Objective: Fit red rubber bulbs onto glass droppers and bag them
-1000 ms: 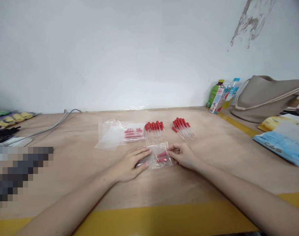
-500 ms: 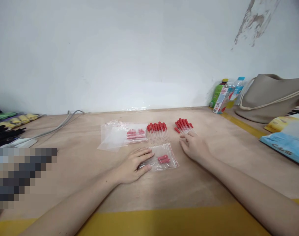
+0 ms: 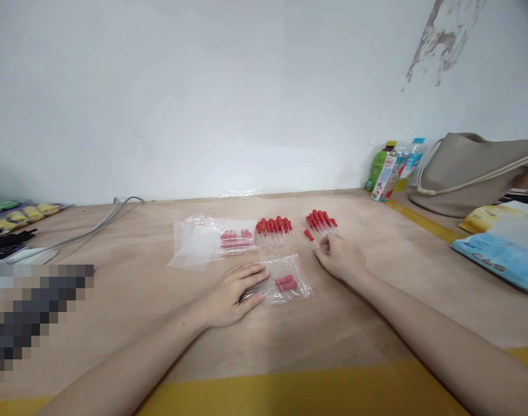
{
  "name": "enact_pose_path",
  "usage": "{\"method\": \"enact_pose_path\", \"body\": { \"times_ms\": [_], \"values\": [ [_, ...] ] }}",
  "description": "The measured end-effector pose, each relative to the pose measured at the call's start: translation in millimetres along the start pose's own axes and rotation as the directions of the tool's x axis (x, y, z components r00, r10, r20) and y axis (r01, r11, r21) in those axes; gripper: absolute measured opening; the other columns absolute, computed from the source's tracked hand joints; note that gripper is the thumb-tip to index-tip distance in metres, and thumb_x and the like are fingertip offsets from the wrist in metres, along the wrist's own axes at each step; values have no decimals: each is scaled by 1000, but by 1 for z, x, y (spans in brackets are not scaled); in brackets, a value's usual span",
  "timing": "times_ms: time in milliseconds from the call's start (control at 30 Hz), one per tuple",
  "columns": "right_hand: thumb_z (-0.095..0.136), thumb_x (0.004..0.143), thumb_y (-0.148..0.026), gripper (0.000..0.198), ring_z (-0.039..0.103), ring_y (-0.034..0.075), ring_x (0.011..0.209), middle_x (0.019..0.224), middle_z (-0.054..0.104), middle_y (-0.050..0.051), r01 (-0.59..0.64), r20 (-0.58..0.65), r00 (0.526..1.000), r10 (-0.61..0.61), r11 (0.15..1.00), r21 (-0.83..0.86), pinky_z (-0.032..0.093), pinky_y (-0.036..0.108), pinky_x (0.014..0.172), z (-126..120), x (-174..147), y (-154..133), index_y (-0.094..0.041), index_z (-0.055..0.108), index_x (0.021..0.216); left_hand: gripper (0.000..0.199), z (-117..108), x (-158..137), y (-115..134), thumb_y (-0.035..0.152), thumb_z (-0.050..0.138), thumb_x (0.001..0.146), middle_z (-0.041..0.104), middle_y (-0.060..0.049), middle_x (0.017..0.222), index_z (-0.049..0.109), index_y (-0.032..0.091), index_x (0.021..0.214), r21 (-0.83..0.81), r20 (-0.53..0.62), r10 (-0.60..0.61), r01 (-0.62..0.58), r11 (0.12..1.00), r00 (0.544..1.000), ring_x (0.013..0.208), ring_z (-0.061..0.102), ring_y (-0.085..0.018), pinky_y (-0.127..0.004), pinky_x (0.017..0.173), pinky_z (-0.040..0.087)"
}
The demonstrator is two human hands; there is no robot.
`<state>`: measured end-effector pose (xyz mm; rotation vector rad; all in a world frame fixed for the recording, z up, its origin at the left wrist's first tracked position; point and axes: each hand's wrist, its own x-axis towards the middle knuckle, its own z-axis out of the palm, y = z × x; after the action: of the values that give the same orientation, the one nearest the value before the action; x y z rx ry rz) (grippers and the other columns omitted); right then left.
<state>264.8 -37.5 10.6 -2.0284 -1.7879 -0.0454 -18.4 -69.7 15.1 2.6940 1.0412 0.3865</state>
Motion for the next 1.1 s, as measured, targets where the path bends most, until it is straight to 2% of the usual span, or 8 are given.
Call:
{"method": "enact_pose_path", "body": {
  "times_ms": [133,300,467,567,667,733,900,1100],
  "values": [
    [49,78,-34,23,58,22,85,89,64,5,-27,62,998,22,996,81,40,29,64,5,2,2,-20,54,95,46,-2,0,2,44,38,89,36,-3,139,37,28,132,3,8,-5,5,1000,1000,128,31,-21,-42,105,29],
    [41,82,-25,29,56,28,94,96,62,16,-7,108,994,5,1000,25,42,36,73,3,-2,1,-13,54,105,46,-3,0,2,43,39,88,36,-3,138,37,28,131,-6,3,0,0,1000,1000,127,32,-22,-43,104,29],
    [35,82,-18,40,55,26,96,100,58,18,178,-103,982,-156,947,268,42,39,81,4,-5,-3,-7,40,121,45,-3,0,2,42,39,88,37,-3,138,38,28,131,-14,-1,13,-13,1000,1000,127,33,-22,-43,104,29],
    [38,81,-22,61,58,19,73,83,57,9,208,-146,977,-153,818,537,48,37,72,5,-6,-7,-7,12,135,45,-3,1,2,41,40,88,38,-4,137,38,28,131,-16,-4,15,-15,1000,1000,127,34,-22,-43,104,30],
    [43,78,-27,81,55,13,51,74,50,-1,59,-16,997,-77,601,797,51,30,51,5,-10,-13,-18,-14,135,45,-3,1,2,41,40,88,37,-4,138,38,28,131,-17,-4,17,-17,1000,1000,127,33,-23,-43,104,30],
    [47,74,-28,90,56,12,48,74,48,-4,-40,61,998,-32,461,887,51,28,46,5,-12,-17,-24,-20,133,45,-3,1,2,41,39,88,37,-4,138,38,28,131,-13,3,14,-14,1000,1000,127,33,-22,-43,104,29],
    [56,67,-25,89,61,14,52,71,48,-7,-146,143,989,33,319,937,55,30,52,16,-18,-23,-26,-5,131,45,-4,1,3,42,39,88,38,-4,137,38,27,131,-14,9,6,-6,1000,1000,127,33,-22,-43,105,29],
    [57,71,-30,46,63,14,59,69,53,-6,-238,240,971,5,141,961,55,33,63,24,-22,-26,-24,25,104,47,-3,1,3,41,39,89,37,-3,138,34,27,133,-20,4,15,-15,1000,1000,127,33,-21,-42,105,29]
  ]
}}
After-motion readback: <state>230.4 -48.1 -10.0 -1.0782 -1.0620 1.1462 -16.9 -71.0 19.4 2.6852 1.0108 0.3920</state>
